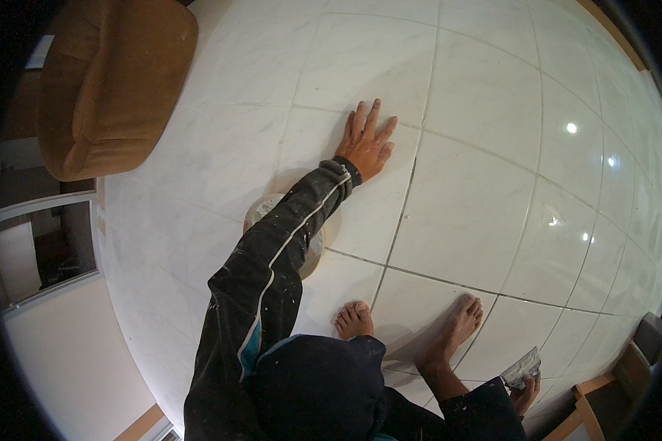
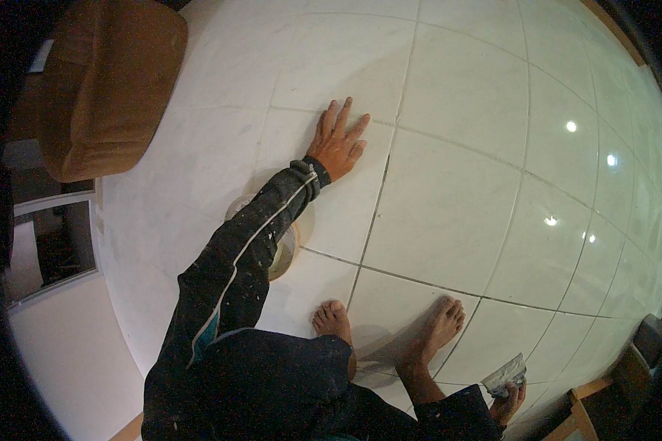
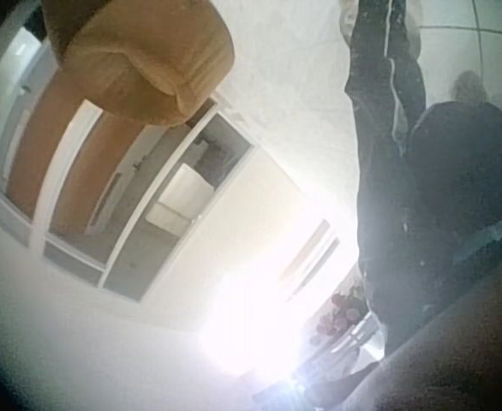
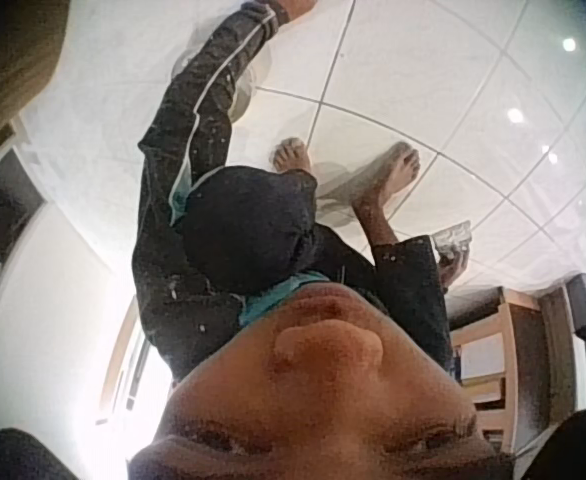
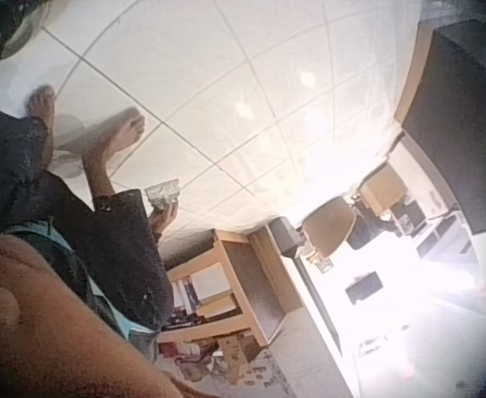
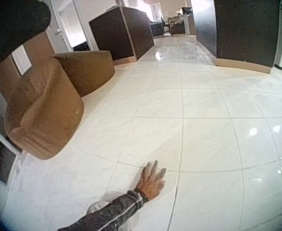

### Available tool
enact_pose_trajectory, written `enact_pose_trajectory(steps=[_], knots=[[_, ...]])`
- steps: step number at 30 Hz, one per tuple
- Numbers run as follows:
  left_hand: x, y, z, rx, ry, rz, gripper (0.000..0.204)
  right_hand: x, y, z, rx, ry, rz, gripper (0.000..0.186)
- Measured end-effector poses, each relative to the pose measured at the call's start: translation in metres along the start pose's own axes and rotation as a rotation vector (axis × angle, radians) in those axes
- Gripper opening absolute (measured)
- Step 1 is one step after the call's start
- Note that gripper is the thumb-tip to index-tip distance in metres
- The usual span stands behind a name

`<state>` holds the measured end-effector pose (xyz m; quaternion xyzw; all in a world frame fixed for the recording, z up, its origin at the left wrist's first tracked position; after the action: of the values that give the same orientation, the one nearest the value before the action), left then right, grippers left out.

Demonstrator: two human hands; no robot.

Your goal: The person applies white grout to the seams between floor tiles using a small metal scraper. They repeatedly scoop grout from a container and press it into the gaps, then wipe away excess material with a cloth.

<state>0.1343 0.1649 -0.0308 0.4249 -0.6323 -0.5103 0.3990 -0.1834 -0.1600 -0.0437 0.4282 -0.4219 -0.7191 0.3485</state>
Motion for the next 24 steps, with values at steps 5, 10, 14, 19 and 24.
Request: enact_pose_trajectory(steps=[5,10,14,19,24], knots=[[0.003,-0.001,-0.001,-0.025,-0.013,-0.015,0.053,-0.039,0.036,-0.01,-0.08,-0.204,-0.297,0.056],[0.004,-0.002,-0.001,-0.017,-0.025,-0.008,0.054,-0.029,0.026,-0.006,-0.07,-0.156,-0.206,0.05],[0.01,-0.001,-0.008,-0.016,-0.053,-0.026,0.054,0.006,-0.001,-0.003,0.114,-0.156,-0.214,0.042],[0.012,-0.001,-0.005,-0.021,-0.057,-0.037,0.054,-0.051,0.04,-0.009,-0.075,-0.422,-0.543,0.067],[0.022,-0.003,-0.013,0.009,-0.069,0.001,0.053,-0.035,0.027,-0.005,0.035,-0.482,-0.673,0.067]])
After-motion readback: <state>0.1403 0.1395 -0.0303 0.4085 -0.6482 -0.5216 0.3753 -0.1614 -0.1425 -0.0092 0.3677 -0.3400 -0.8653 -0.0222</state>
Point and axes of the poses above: each hand's wrist, its own z-axis away from the middle knuckle, its own y-axis out of the back of the hand, x = y × z, the point moved 3 cm from there along -z, towards the middle knuckle, and after that the axes turned 8 degrees about -z, right-handed, at the moved point
